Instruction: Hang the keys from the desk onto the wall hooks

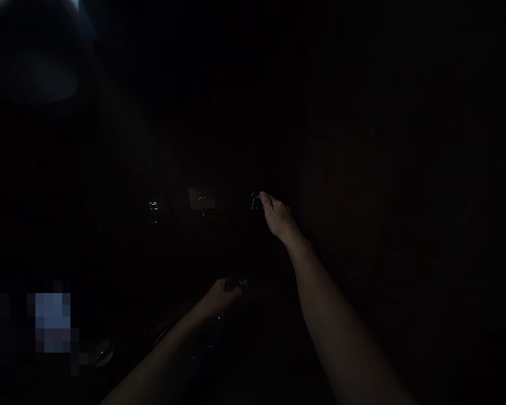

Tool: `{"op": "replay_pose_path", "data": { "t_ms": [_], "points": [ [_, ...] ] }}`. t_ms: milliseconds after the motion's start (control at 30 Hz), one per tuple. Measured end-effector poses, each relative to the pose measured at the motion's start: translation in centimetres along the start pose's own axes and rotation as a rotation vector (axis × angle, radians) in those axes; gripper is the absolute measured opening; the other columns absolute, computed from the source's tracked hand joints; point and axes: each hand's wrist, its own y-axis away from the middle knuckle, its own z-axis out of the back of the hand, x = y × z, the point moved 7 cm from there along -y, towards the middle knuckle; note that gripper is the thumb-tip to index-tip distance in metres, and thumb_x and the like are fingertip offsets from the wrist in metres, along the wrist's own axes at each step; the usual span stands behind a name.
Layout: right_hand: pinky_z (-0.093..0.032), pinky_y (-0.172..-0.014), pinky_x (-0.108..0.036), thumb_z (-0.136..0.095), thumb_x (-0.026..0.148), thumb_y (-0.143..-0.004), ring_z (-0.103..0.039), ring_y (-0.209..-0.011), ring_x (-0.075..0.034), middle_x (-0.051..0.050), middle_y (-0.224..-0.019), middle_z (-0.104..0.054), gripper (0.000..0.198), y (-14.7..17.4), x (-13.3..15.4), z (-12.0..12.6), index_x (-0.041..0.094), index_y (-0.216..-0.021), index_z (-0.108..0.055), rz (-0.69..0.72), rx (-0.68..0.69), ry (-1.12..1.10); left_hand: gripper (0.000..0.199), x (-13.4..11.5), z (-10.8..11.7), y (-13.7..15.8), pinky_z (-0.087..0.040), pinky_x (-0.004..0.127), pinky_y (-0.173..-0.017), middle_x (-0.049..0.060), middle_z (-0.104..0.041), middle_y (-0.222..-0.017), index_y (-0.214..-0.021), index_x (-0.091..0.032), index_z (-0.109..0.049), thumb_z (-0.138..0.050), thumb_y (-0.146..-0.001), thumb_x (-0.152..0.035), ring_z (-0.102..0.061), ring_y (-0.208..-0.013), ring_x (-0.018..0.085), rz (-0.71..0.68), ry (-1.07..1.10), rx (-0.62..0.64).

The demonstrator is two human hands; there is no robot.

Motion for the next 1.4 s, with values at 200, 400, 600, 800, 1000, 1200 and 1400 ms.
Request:
{"op": "replay_pose_path", "data": {
  "t_ms": [200, 400, 600, 800, 1000, 1200, 1400],
  "points": [
    [-0.044, -0.089, -0.043, -0.028, 0.049, -0.091, -0.061, -0.100, -0.023, -0.007, -0.110, -0.066, 0.046, 0.0, -0.6, -0.4, 0.024, -0.114, -0.060, 0.042, -0.034, -0.026, 0.047, 6.8, 0.9, 3.5, -0.047, 0.033, -0.087, 0.006, -0.068, -0.108, -0.108, -0.018, -0.062, -0.068, -0.063, -0.031, -0.062, -0.100, 0.025, -0.037, -0.199, -0.025],
    [-0.050, -0.080, -0.038, -0.035, 0.041, -0.090, -0.063, -0.090, -0.020, -0.008, -0.106, -0.065, 0.043, 4.7, -1.5, -1.8, 0.025, -0.128, -0.045, 0.136, -0.211, -0.174, 0.047, 5.8, 5.3, 8.4, -0.045, 0.037, -0.093, 0.005, -0.063, -0.119, -0.119, -0.025, -0.054, -0.062, -0.073, -0.034, -0.058, -0.109, 0.024, -0.112, -0.188, -0.140],
    [-0.045, -0.092, -0.036, -0.040, 0.027, -0.087, -0.057, -0.106, -0.018, -0.006, -0.115, -0.062, 0.034, 13.4, -2.7, -10.3, 0.023, -0.115, -0.056, 0.114, 0.254, -0.112, 0.032, 7.1, 13.0, 12.9, -0.049, 0.039, -0.089, 0.006, -0.066, -0.111, -0.108, -0.022, -0.061, -0.044, -0.084, -0.035, -0.061, -0.102, 0.024, -0.163, -0.376, -0.440],
    [-0.030, -0.106, -0.038, -0.044, 0.031, -0.086, -0.034, -0.130, -0.019, -0.005, -0.141, -0.039, 0.052, 19.9, -2.5, -18.1, 0.026, -0.138, -0.034, 0.138, 0.652, 0.131, 0.046, 9.5, 14.9, 14.5, -0.035, 0.053, -0.098, 0.005, -0.053, -0.131, -0.127, -0.032, -0.048, -0.051, -0.082, -0.044, -0.045, -0.120, 0.029, -0.266, -0.973, -0.444],
    [-0.019, -0.107, -0.054, -0.045, 0.039, -0.088, -0.036, -0.129, -0.028, -0.009, -0.137, -0.046, 0.043, 21.8, -1.5, -21.0, 0.029, -0.130, -0.046, 0.289, 0.653, 0.431, 0.044, 10.5, 14.2, 15.2, -0.020, 0.060, -0.103, 0.004, -0.052, -0.132, -0.131, -0.038, -0.041, -0.046, -0.087, -0.039, -0.045, -0.120, 0.028, -0.290, -1.126, -0.321],
    [-0.014, -0.108, -0.057, -0.042, 0.038, -0.090, -0.037, -0.128, -0.026, -0.002, -0.135, -0.048, 0.037, 23.8, 1.2, -21.4, 0.038, -0.127, -0.046, 0.514, 0.762, 0.338, 0.054, 10.6, 13.9, 17.6, -0.022, 0.063, -0.102, 0.001, -0.038, -0.143, -0.136, -0.044, -0.026, -0.047, -0.086, -0.040, -0.032, -0.130, 0.031, -0.359, -1.172, -0.166],
    [-0.019, -0.107, -0.055, -0.043, 0.046, -0.088, -0.030, -0.132, -0.027, -0.005, -0.140, -0.041, 0.048, 24.4, 1.4, -21.0, 0.036, -0.135, -0.036, 0.532, 0.831, 0.263, 0.053, 11.4, 14.7, 19.1, -0.026, 0.063, -0.101, 0.003, -0.039, -0.142, -0.132, -0.039, -0.041, -0.054, -0.080, -0.046, -0.030, -0.130, 0.036, -0.392, -1.119, -0.242]
  ]
}}
